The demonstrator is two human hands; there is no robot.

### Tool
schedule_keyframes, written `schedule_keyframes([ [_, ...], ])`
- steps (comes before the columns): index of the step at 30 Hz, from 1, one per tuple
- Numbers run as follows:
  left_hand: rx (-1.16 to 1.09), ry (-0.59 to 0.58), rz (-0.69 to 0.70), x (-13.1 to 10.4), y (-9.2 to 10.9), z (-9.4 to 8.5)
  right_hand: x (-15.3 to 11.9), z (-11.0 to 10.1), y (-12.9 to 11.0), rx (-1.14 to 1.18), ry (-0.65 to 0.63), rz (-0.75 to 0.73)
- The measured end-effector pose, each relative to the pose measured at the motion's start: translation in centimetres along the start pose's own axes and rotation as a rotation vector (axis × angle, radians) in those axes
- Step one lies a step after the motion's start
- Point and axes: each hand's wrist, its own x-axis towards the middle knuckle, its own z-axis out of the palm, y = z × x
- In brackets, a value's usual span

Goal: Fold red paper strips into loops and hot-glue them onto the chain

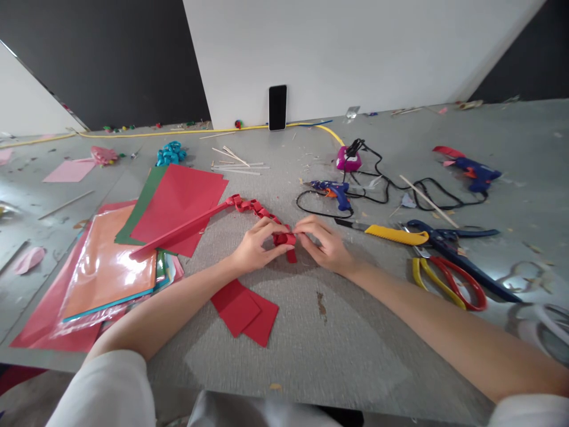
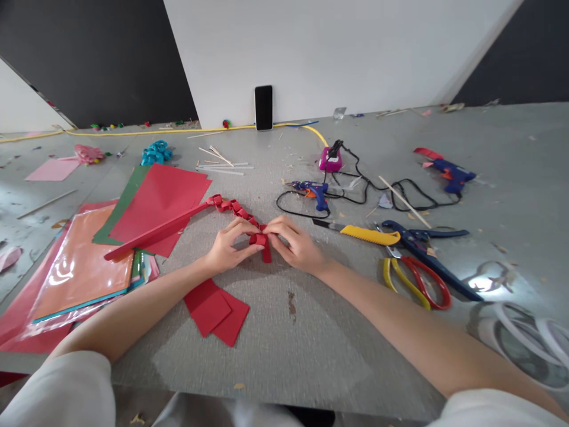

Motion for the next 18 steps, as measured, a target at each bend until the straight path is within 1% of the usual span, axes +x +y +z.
schedule_keyframes([
  [7,-0.005,-0.036,0.009,0.07,0.12,-0.15,-0.37,0.28,0.39,-0.007,0.041,-0.057],
  [11,-0.037,-0.061,0.012,0.25,0.48,-0.52,-0.38,0.22,0.34,-0.019,0.014,-0.113],
  [14,-0.034,-0.058,-0.003,0.3,0.69,-0.58,-0.39,0.21,0.37,-0.028,-0.001,-0.147],
  [18,-0.021,-0.043,0.03,0.29,0.56,-0.32,-0.48,0.18,0.49,-0.02,-0.003,-0.15],
])
